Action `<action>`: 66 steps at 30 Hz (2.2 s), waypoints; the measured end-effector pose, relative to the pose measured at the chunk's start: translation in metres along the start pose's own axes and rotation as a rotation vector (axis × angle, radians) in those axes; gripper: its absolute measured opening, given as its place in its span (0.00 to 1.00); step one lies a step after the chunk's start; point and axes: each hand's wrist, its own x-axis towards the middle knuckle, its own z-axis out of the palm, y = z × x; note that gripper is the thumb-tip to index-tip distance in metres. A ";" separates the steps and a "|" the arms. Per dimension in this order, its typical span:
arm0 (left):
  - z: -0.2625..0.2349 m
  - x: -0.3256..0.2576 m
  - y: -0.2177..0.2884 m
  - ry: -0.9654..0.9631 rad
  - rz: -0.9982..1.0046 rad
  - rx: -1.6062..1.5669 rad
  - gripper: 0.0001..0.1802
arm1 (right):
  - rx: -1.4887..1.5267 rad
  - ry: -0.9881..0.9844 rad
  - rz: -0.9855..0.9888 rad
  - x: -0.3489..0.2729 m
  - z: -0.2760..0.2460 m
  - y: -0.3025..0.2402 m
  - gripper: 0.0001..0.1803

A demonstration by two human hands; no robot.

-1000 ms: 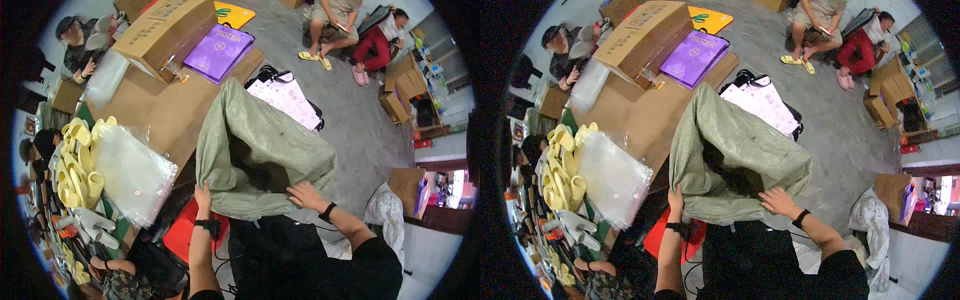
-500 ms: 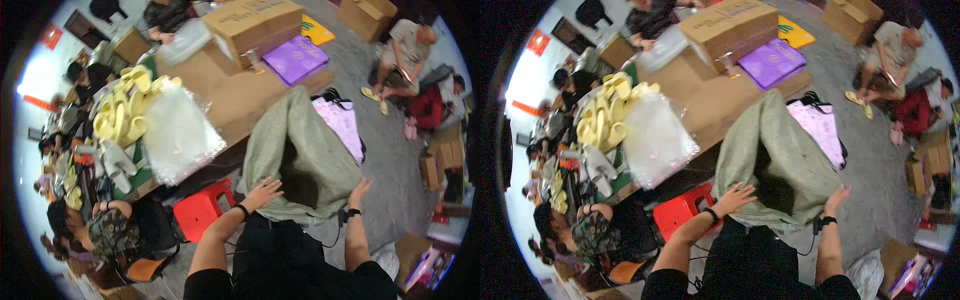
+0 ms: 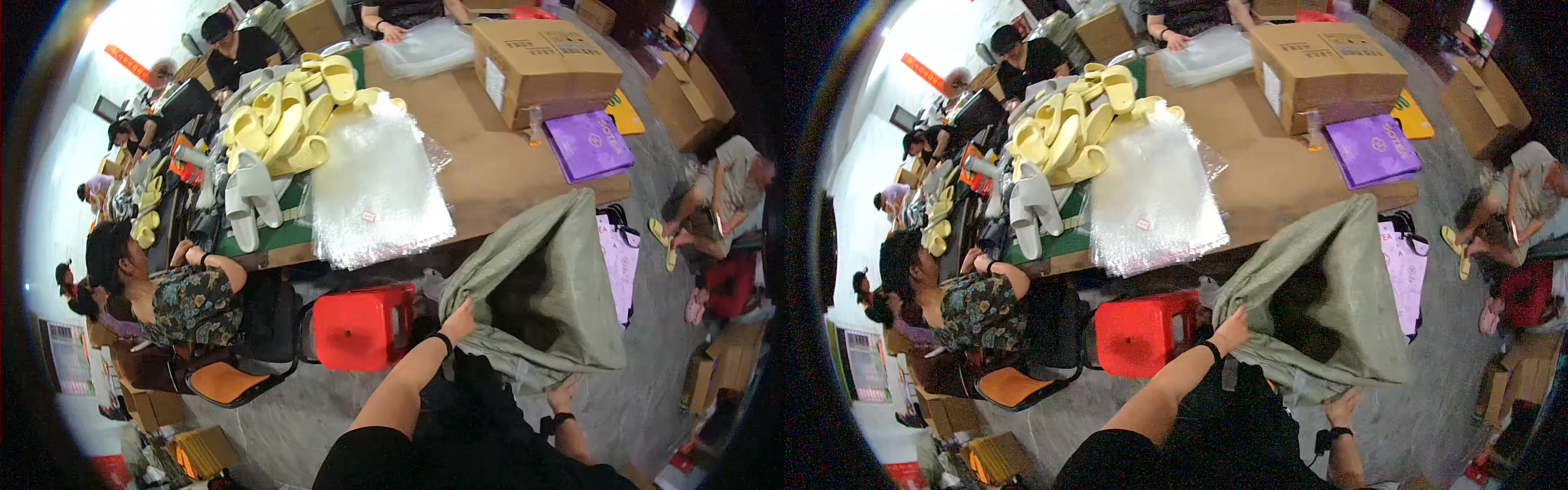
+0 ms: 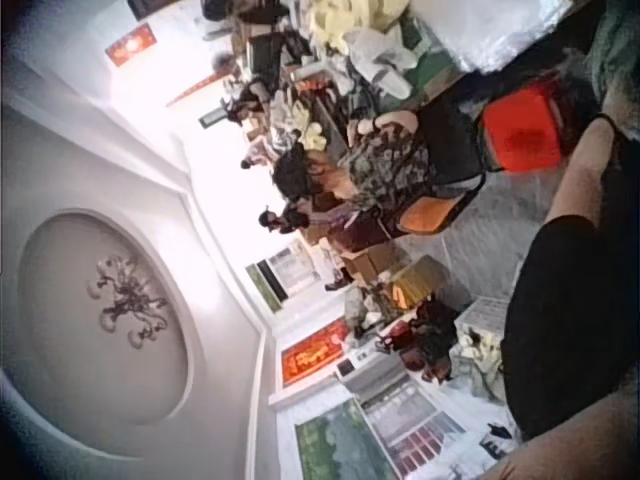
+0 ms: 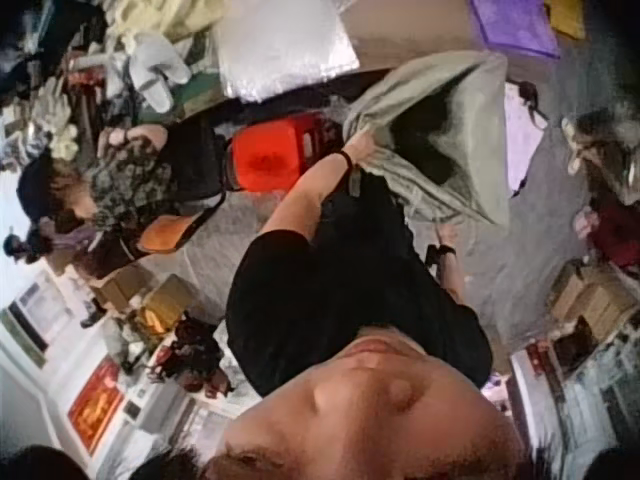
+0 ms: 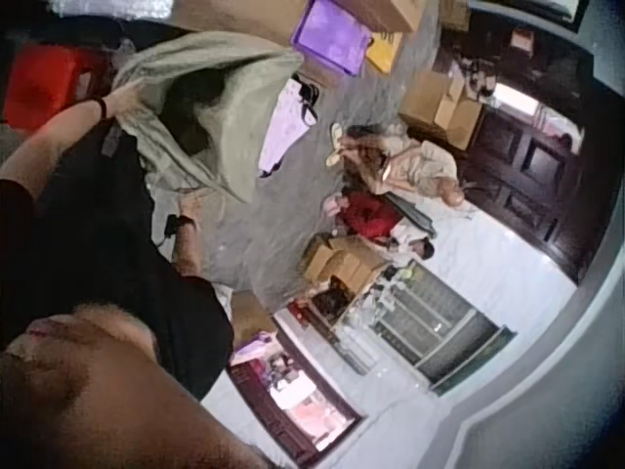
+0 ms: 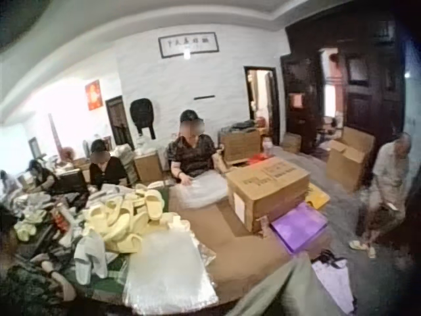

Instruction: The recorder is seen putting sandals into plastic bags for packaging in a shoe factory environment.

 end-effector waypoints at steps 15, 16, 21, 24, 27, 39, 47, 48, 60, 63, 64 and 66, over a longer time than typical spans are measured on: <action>-0.005 -0.098 -0.085 0.992 0.093 -0.442 0.13 | -0.187 -0.105 -0.707 -0.049 -0.018 -0.241 0.42; 0.006 -0.102 -0.087 0.994 0.092 -0.446 0.13 | -0.316 -0.149 -0.623 -0.035 -0.003 -0.231 0.34; 0.106 -0.127 -0.088 0.879 0.076 -0.550 0.21 | -0.721 -0.333 -0.567 -0.008 0.012 -0.223 0.26; 0.175 -0.156 -0.073 0.363 -0.272 -0.953 0.15 | -0.747 -0.487 -0.475 -0.019 -0.013 -0.255 0.29; 0.223 -0.181 -0.066 -0.068 -0.113 -1.285 0.19 | -0.848 -0.501 -0.678 -0.007 -0.020 -0.288 0.24; 0.222 -0.152 0.024 0.270 -0.560 -1.794 0.19 | -0.582 -0.780 -1.058 0.025 0.011 -0.393 0.16; 0.177 -0.145 -0.022 0.513 -0.856 -1.882 0.15 | -0.736 -0.814 -1.259 0.038 -0.042 -0.460 0.16; 0.171 -0.143 -0.031 0.328 -0.928 -1.853 0.14 | -0.654 -0.821 -1.280 0.044 -0.048 -0.467 0.17; 0.171 -0.173 -0.071 0.705 -1.385 -2.030 0.16 | 0.269 -0.192 -0.957 0.124 -0.039 -0.574 0.31; 0.171 -0.191 -0.086 0.807 -1.378 -2.119 0.12 | 0.193 -0.051 -0.924 0.140 -0.034 -0.595 0.42; 0.166 -0.199 -0.100 0.784 -1.366 -1.985 0.11 | 0.200 -0.045 -0.930 0.145 -0.034 -0.601 0.42; 0.168 -0.201 -0.123 0.824 -1.346 -1.870 0.11 | 0.126 0.190 -0.968 0.150 -0.032 -0.615 0.49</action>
